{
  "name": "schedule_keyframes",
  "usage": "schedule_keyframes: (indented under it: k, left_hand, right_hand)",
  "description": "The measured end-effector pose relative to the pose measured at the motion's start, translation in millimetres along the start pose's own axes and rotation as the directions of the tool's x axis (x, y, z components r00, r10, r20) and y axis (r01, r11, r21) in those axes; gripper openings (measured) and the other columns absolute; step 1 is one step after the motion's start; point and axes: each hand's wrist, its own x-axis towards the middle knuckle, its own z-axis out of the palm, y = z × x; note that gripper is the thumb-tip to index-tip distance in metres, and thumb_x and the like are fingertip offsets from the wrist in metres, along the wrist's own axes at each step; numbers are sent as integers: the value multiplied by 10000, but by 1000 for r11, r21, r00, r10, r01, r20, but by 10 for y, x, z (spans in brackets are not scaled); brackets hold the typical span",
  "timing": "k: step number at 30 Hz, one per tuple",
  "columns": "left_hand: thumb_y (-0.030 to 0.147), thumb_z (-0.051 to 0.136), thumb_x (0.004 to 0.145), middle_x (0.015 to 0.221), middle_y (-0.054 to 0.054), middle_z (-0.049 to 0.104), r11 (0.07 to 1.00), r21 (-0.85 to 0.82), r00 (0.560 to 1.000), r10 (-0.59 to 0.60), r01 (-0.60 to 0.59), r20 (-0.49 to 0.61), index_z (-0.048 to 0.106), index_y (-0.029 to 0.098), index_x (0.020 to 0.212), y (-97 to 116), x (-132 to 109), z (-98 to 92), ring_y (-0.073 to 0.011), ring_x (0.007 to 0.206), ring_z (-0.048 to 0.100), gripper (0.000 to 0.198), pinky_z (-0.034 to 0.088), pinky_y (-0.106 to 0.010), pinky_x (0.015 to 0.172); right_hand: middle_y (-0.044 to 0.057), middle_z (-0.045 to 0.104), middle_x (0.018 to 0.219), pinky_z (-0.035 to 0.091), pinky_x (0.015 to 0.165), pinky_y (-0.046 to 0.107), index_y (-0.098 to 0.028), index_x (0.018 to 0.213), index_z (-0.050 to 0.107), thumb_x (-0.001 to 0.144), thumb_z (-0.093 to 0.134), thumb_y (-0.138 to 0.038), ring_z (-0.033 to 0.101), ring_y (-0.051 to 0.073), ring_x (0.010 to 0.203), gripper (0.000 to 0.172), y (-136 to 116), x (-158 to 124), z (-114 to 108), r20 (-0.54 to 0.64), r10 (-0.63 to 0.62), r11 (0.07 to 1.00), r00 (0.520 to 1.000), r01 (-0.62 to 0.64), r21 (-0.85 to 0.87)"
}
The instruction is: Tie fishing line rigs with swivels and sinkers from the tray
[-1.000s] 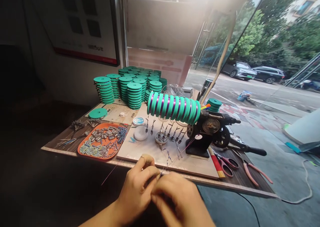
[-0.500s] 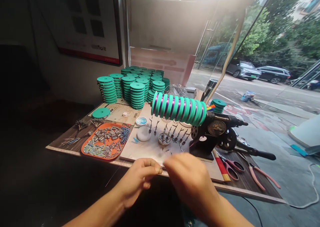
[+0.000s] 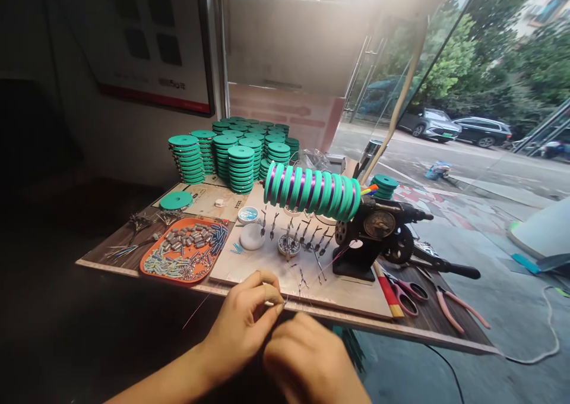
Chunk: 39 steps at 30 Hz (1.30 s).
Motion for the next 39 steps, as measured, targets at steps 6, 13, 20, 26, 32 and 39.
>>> schedule_keyframes:
  k: [6,13,20,26,32,39]
  left_hand:
    - [24,419,781,945,-179,619,619,684,851,526,-386,5,648,93,834,-158,-99,12,-232,776,558,246,405,-311,670]
    - [143,547,678,670,-23,508,892,-318,944,-329,322,34,554,144,633,12,47,-16,-111,592,414,46,315,-203,513]
    - [252,548,596,545,64,290,588,-511,777,-513,627,365,411,163,578,23,124,-29,-42,442,196,165,137,-145,399]
    - [103,576,655,816,-43,505,909,-313,960,-277,277,44,542,128,595,8,37,12,-99,666,445,73,345,-190,565]
    - [3,445,761,916,-138,591,663,620,799,593,-419,-94,623,91,826,-174,-62,22,-205,778,542,209,417,-284,663]
    - [49,492,738,677,-54,567,978,126,971,182,-163,-153,606,130,651,-98,-7,17,-152,670,479,164,363,-245,609]
  right_hand:
    - [2,553,578,401,519,207,-123,635,572,726,559,-252,482,99,532,159,141,870,-179,316,544,720,778,-626,301]
    - [50,620,746,402,582,251,-133,846,607,810,499,-169,504,126,626,119,155,555,-152,31,227,974,973,-227,4]
    - [95,617,641,370,506,299,-51,782,633,856,355,-49,485,165,560,288,155,59,-50,174,-428,728,887,452,-515]
    - [37,588,636,384,517,216,-146,720,577,916,311,-148,465,116,571,331,74,21,-17,85,-131,988,988,138,-77]
    - [-6,548,598,392,558,212,-139,645,572,704,614,-357,484,102,574,230,150,725,-212,320,567,662,759,-651,370]
    - [5,553,611,378,519,226,-129,700,569,700,578,-296,457,97,531,168,237,823,-74,339,554,680,761,-648,343]
